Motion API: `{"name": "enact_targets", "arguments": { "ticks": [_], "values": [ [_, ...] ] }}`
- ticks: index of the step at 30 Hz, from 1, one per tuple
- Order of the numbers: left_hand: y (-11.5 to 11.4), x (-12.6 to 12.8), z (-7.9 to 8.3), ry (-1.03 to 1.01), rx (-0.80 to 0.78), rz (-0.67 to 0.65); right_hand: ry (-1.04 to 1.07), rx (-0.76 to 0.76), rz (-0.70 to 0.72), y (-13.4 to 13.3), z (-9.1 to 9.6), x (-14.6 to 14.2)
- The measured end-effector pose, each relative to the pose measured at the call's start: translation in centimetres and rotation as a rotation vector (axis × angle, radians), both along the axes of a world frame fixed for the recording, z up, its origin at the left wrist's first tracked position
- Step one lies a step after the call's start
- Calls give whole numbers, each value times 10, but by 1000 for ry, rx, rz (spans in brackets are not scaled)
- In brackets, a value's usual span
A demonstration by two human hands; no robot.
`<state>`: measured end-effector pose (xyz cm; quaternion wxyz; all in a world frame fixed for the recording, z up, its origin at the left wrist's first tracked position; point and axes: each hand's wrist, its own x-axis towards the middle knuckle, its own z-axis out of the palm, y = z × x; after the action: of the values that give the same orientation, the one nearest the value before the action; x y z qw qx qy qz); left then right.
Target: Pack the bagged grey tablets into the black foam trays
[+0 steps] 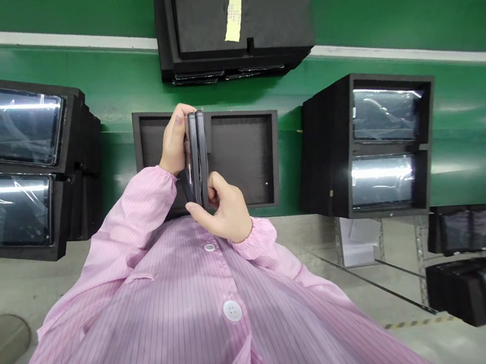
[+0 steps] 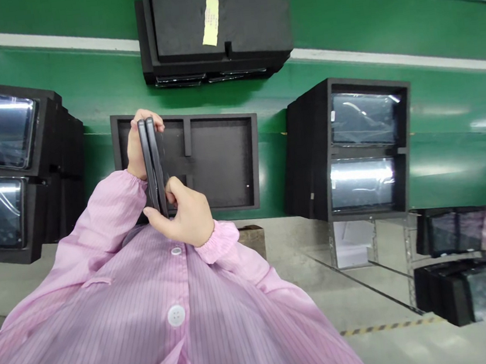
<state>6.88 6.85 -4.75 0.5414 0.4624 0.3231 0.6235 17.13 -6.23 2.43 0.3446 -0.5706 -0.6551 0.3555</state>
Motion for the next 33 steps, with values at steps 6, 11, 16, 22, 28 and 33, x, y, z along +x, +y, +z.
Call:
{"name": "enact_targets", "arguments": {
  "ticks": [6,11,16,22,28,33],
  "values": [
    [4,2,-3,-34,48,21,-17,-30,-4,-1,-1,-1],
    [7,2,-5,-23,64,27,-25,-68,-7,-3,-2,-1],
    [12,3,-7,-21,56,41,-18,-103,-11,-4,-1,-1],
    [6,4,-5,40,44,53,79,-161,38,3,-1,8],
    [-2,5,-5,86,46,15,101,-91,19,15,-2,15],
    [7,7,-9,69,44,26,132,-22,48,22,-8,17]
  ]
}}
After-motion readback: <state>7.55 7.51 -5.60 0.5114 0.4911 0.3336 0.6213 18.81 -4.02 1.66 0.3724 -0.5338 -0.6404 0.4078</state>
